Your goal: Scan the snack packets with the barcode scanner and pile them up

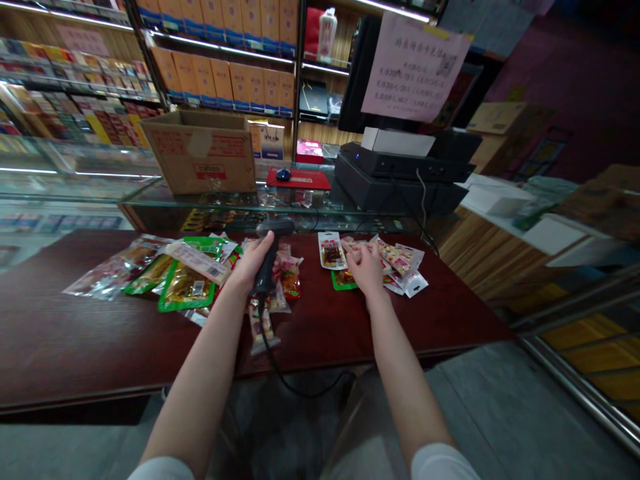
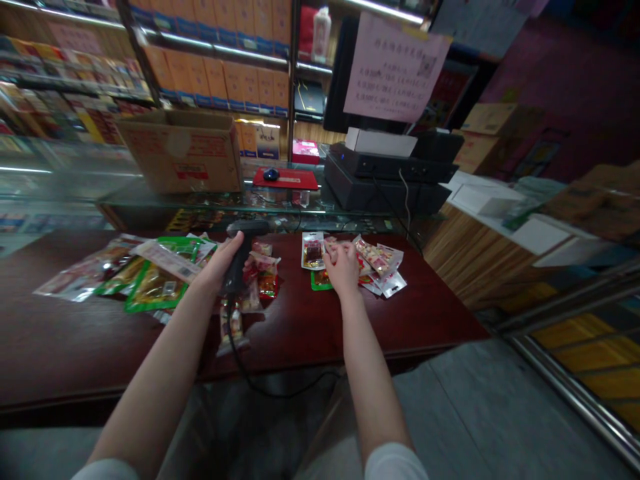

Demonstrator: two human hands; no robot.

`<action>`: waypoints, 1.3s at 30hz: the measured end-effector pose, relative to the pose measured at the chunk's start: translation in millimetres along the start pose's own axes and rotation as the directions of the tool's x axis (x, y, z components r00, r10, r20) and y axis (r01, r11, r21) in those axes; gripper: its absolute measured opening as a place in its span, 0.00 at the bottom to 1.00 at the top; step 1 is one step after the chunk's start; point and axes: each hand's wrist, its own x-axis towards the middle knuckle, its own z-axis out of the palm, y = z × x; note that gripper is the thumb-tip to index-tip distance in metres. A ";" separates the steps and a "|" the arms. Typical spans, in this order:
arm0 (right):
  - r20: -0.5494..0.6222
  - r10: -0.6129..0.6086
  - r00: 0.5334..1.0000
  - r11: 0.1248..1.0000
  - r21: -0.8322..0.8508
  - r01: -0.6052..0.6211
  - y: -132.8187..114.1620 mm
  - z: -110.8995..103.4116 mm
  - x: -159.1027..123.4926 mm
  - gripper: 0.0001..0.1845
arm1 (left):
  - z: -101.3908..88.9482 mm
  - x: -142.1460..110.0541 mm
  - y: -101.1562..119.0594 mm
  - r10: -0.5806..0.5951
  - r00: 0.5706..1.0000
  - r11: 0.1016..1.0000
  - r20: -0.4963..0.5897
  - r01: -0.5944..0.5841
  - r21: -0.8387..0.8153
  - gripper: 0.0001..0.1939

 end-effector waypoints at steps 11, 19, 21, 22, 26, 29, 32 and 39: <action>0.512 -0.239 0.825 0.887 -0.231 0.400 -40.4 33.5 -22.0 0.19 | -21.6 9.9 3.7 0.129 0.975 0.991 -0.183 -0.121 0.056 0.24; 0.403 -0.160 0.901 0.932 -0.239 0.272 -18.5 27.1 -7.4 0.14 | -18.8 3.0 11.4 0.126 0.970 0.992 -0.209 -0.118 0.049 0.22; 0.410 -0.225 0.884 0.963 -0.043 0.265 -28.7 32.8 -5.5 0.17 | -19.1 2.9 11.2 0.127 0.968 0.992 -0.216 -0.120 0.045 0.22; 0.424 -0.263 0.867 0.964 0.084 0.252 -36.4 37.9 -5.8 0.21 | -19.4 3.2 10.7 0.129 0.967 0.992 -0.220 -0.122 0.043 0.22; 0.514 -0.352 0.782 0.900 0.416 0.132 -69.6 65.0 -9.6 0.29 | -20.7 4.7 8.9 0.141 0.966 0.990 -0.217 -0.137 0.034 0.23; 0.500 -0.314 0.807 0.913 0.392 0.112 -77.9 77.5 -6.4 0.17 | -22.2 5.8 8.2 0.130 0.971 0.991 -0.199 -0.132 0.006 0.24; 0.383 -0.189 0.904 0.915 0.404 0.020 -64.9 75.9 4.6 0.13 | -23.4 6.5 7.8 0.119 0.975 0.993 -0.190 -0.120 0.005 0.25; 0.494 0.113 0.862 0.451 0.748 -0.487 -16.5 34.8 18.7 0.23 | -17.5 2.7 9.0 0.081 0.984 0.997 -0.160 -0.081 0.002 0.24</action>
